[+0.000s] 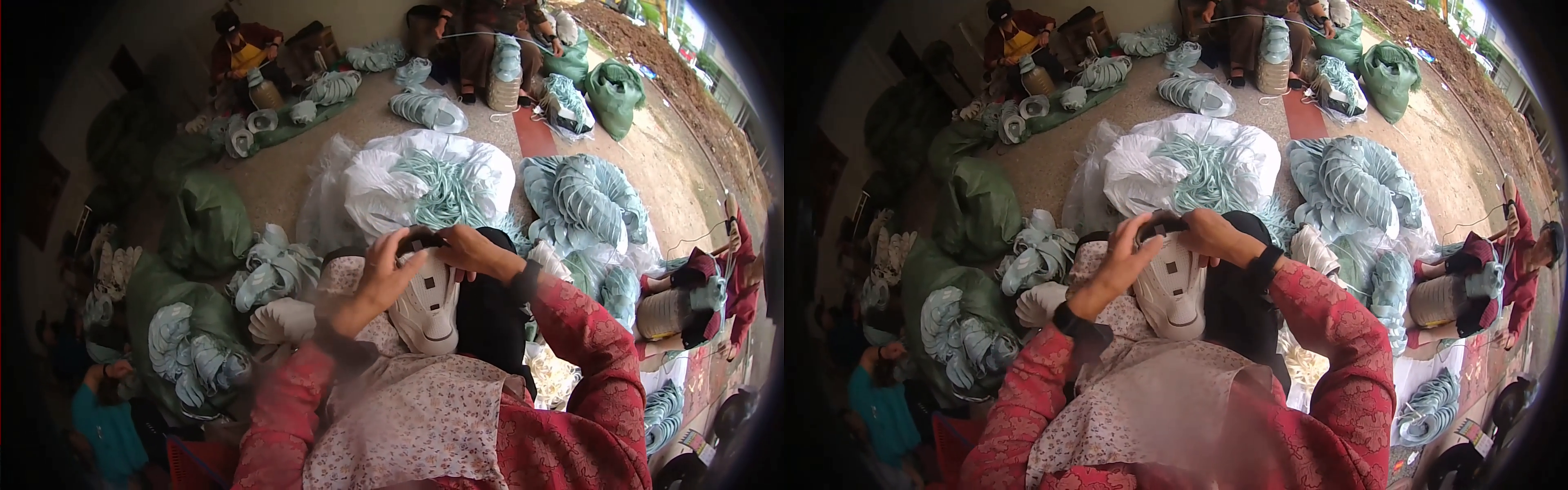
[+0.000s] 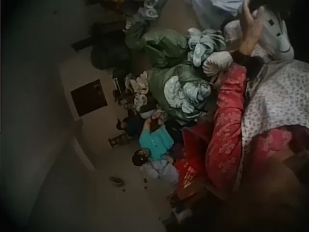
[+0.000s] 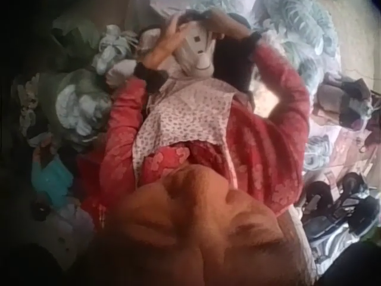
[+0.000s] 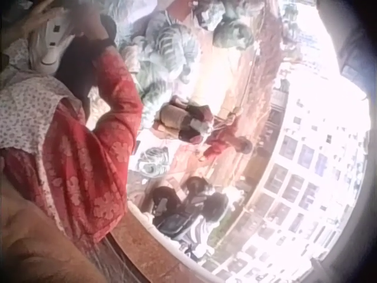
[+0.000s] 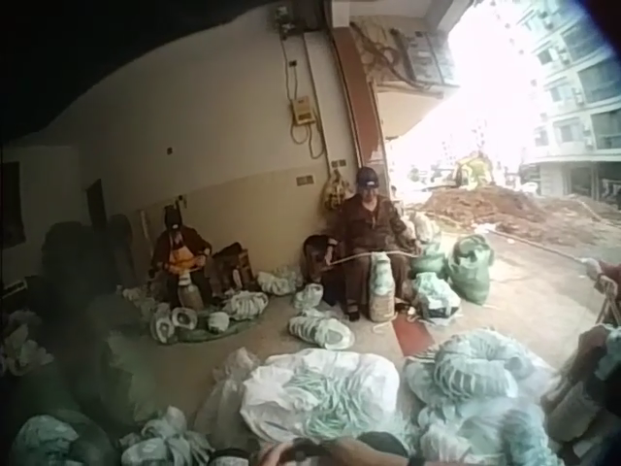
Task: The recorder is lacing shoestrings into a white athletic shoe in a factory or warehouse setting.
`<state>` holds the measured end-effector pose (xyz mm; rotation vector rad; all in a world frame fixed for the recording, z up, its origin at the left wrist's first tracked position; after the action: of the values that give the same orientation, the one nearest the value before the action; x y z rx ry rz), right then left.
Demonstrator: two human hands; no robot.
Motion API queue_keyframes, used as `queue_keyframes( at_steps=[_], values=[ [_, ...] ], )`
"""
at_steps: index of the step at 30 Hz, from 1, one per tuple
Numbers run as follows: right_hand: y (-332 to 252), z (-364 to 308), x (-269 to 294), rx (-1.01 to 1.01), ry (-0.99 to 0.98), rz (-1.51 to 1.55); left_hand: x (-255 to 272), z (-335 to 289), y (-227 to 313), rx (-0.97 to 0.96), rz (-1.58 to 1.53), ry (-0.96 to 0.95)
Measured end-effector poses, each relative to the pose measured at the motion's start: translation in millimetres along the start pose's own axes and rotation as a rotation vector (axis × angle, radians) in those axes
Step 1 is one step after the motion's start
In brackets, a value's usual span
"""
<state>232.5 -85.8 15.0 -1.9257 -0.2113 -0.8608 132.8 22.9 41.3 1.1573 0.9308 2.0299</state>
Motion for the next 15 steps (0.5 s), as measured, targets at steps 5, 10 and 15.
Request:
queue_keyframes(
  at_steps=[5,10,15],
  values=[
    [-1,-7,-18,-0.008,-0.006,-0.009,-33,6,-5,-0.171,0.239,-0.032],
    [-6,-5,-17,0.129,0.230,-0.074,-24,15,-34,-0.037,-0.048,-0.264],
    [19,-13,-23,-0.041,0.001,0.331,-18,-7,-17,-0.019,0.033,-0.236]
  ],
)
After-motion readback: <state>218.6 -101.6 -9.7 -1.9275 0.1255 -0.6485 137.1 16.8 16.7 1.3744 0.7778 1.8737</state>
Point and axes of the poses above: each hand's wrist, its own z-axis towards the middle knuckle, its own x-axis out of the back of the hand, y = z × x, the point moved 9 cm from there along z, towards the middle knuckle, and after that the axes turned 8 degrees about -z, right-handed, at the moved point
